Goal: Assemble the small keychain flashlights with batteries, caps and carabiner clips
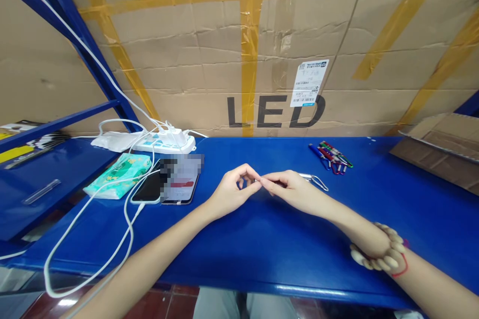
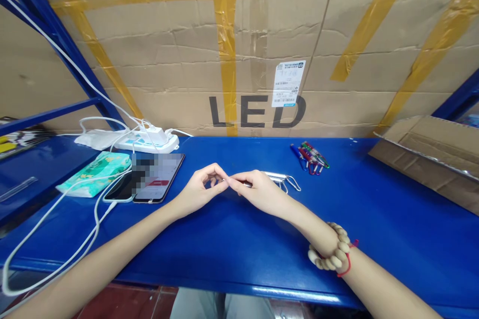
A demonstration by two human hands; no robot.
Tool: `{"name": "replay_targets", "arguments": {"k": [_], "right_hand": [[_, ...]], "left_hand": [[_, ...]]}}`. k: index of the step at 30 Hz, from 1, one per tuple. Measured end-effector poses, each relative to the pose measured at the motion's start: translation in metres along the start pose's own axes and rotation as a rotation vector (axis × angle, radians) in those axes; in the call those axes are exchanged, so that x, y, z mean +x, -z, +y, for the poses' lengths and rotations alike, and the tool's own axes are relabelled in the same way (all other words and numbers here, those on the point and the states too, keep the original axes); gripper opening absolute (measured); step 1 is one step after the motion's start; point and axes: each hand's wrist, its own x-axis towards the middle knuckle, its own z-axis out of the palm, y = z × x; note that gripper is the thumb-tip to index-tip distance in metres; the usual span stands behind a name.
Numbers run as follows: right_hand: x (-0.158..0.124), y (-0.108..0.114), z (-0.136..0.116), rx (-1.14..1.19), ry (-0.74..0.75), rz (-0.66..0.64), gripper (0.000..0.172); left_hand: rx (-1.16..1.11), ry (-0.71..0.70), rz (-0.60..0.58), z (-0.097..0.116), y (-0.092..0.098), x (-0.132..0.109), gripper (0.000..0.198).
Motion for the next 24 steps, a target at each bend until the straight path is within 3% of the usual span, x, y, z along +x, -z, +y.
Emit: {"name": "replay_targets", "arguments": {"k": [9, 15, 24], "right_hand": [[0.0019, 0.0017, 0.0066, 0.01, -0.026, 0.05, 0.038], [0.0016, 0.0005, 0.0077, -0.011, -0.021, 0.001, 0.035], [0.0016, -0.0025, 0.0045, 0.011, -0.018, 0.016, 0.033]], "left_hand": [[-0.169, 0.067, 0.106, 0.0008, 0.0056, 0.0008, 0.013], [-0.151, 0.103, 0.045, -0.0023, 0.0045, 0.0014, 0.015], [-0.118, 0.087, 0.05, -0.0021, 0.0076, 0.002, 0.019]]}}
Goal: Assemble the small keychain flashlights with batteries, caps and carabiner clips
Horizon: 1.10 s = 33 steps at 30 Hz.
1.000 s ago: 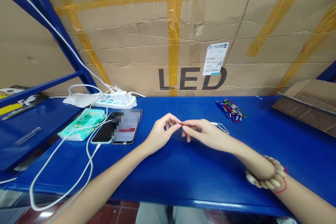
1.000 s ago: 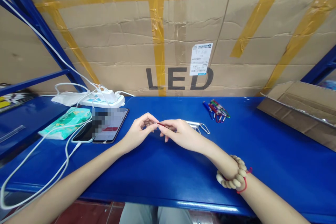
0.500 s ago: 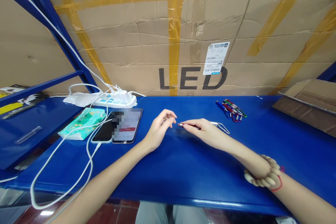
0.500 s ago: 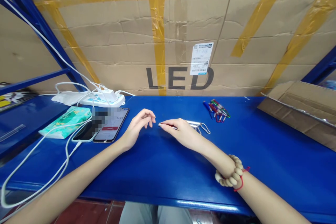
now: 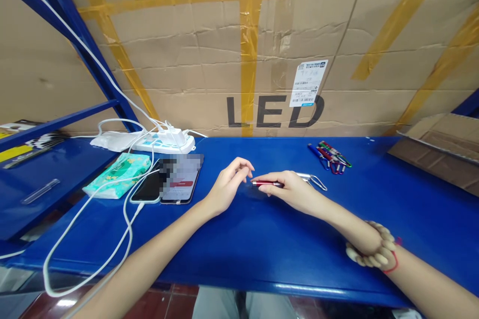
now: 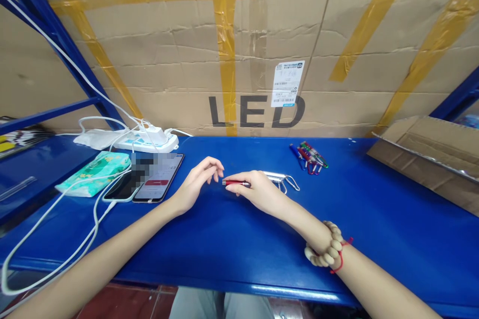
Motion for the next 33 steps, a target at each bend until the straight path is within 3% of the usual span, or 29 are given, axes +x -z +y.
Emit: {"name": "replay_targets", "arguments": {"k": [11, 23, 33], "right_hand": [[-0.0007, -0.0017, -0.0014, -0.051, 0.016, 0.024, 0.031], [-0.0013, -0.0035, -0.0044, -0.005, -0.025, 0.053, 0.025], [0.0, -0.0036, -0.0037, -0.002, -0.027, 0.03, 0.03]], "left_hand": [[-0.002, 0.003, 0.008, 0.0001, -0.0032, -0.0014, 0.018], [-0.024, -0.022, -0.006, -0.0078, -0.0021, 0.0006, 0.029], [-0.079, -0.029, -0.022, -0.0095, -0.003, 0.0002, 0.032]]}}
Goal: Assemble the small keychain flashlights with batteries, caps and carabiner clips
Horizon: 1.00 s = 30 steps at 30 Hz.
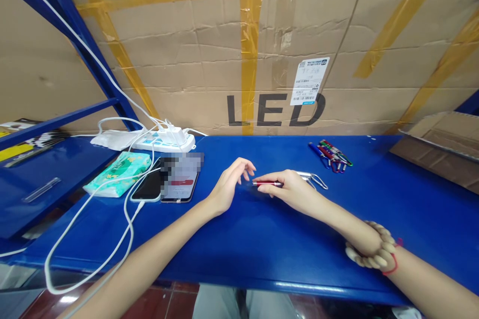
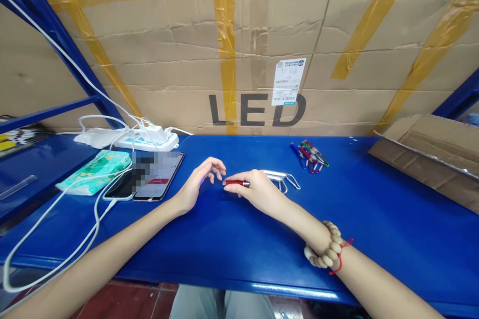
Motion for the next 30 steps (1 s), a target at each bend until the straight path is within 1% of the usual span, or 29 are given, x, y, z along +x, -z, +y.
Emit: {"name": "replay_targets", "arguments": {"k": [2, 10, 17, 24, 30], "right_hand": [[0.0, -0.0004, 0.001, -0.001, -0.009, 0.0, 0.031], [-0.0008, -0.0006, -0.0016, -0.027, -0.018, 0.015, 0.028], [-0.002, -0.0007, -0.0035, -0.077, 0.041, 0.015, 0.023], [-0.0012, -0.0002, -0.0015, -0.07, 0.011, 0.019, 0.024], [0.0001, -0.0009, 0.0002, -0.068, 0.003, 0.013, 0.029]], "left_hand": [[0.006, -0.004, -0.001, -0.0003, 0.0002, 0.0, 0.032], [0.017, -0.002, -0.004, -0.0027, -0.0006, 0.0001, 0.031], [0.051, 0.001, 0.004, -0.0012, -0.0001, 0.0006, 0.032], [0.039, 0.003, 0.014, -0.0001, -0.0013, 0.0004, 0.031], [0.034, 0.001, 0.02, 0.0004, -0.0015, 0.0007, 0.031]]}}
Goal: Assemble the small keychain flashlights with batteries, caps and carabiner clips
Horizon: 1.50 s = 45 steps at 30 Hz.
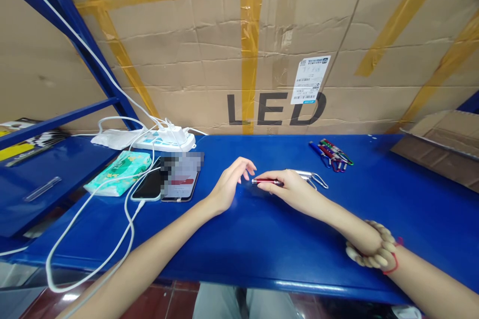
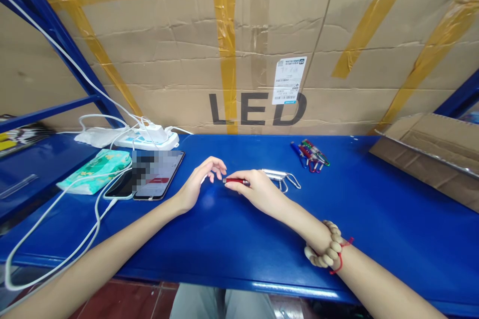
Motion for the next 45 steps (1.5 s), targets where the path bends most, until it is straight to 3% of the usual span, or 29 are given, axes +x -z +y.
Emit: {"name": "replay_targets", "arguments": {"k": [45], "right_hand": [[-0.0026, 0.0026, -0.0031, -0.063, 0.011, -0.032, 0.027]], "left_hand": [[0.034, 0.005, -0.024, 0.0018, 0.0005, -0.0007, 0.032]]}}
